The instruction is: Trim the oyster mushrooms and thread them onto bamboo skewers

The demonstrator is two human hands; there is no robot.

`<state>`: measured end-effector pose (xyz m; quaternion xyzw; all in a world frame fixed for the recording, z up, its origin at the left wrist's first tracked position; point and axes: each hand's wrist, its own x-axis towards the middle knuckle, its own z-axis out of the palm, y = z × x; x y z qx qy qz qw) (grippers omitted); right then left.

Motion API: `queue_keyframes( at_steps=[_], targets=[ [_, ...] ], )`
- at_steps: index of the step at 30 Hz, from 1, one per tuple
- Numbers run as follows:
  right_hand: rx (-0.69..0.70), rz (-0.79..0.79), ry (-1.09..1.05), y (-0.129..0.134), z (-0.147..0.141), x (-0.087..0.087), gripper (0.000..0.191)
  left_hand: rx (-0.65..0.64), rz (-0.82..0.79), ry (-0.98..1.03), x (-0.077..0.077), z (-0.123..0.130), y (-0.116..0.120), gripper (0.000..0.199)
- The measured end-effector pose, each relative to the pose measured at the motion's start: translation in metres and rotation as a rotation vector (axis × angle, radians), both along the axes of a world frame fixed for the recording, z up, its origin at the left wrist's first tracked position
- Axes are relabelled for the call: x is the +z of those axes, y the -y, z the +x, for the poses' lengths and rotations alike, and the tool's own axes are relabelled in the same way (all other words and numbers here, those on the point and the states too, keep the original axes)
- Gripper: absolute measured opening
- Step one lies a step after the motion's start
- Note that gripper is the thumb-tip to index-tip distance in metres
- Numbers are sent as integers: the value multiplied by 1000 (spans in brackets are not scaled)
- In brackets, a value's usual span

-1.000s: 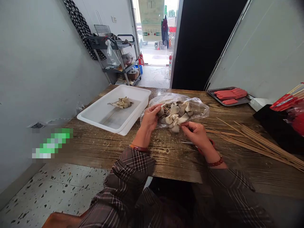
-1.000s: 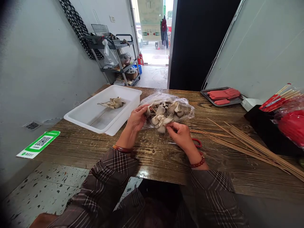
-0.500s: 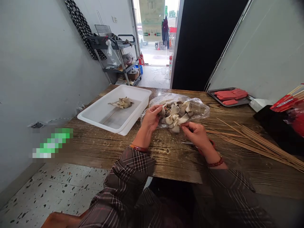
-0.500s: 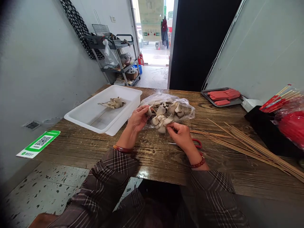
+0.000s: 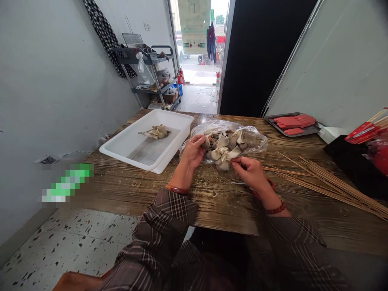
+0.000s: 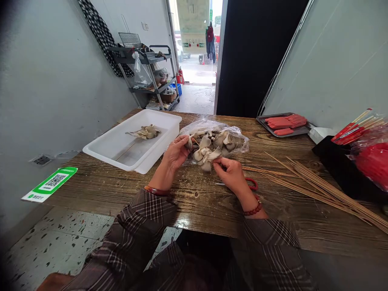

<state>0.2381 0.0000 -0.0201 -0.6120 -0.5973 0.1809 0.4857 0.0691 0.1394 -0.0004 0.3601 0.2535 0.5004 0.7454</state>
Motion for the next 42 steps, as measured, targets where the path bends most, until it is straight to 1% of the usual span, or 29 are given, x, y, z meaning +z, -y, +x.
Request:
queue_keyframes(
  at_steps=[6,10,17,23,32,35,38,40,42],
  targets=[
    [2,-3,3,1,-1,3,27,-18,-19,8,1,1,1,24],
    [3,1,7,1,0,2,26,-27,-2,9,0,1,1,23],
    [-5,1,2,0,1,-1,26,-18,127,-49,-1,0,3,23],
    [11,-25,-75,0,1,-2,27,-40,215,-92,-2,-2,1,23],
    [40,-84,-223,-1,0,-3,29,-162,278,-185,-2,-3,4,27],
    [43,-97,-245,-1,0,-5,30,-168,260,-180,-1,-2,5,27],
    [46,-94,-241,-2,0,-6,31,-138,183,-159,0,0,6,33],
    [45,-87,-238,-2,0,-8,31,-139,139,-190,0,2,8,40],
    [45,-80,-231,-2,0,-9,30,-152,128,-235,0,4,10,42]
  ],
)
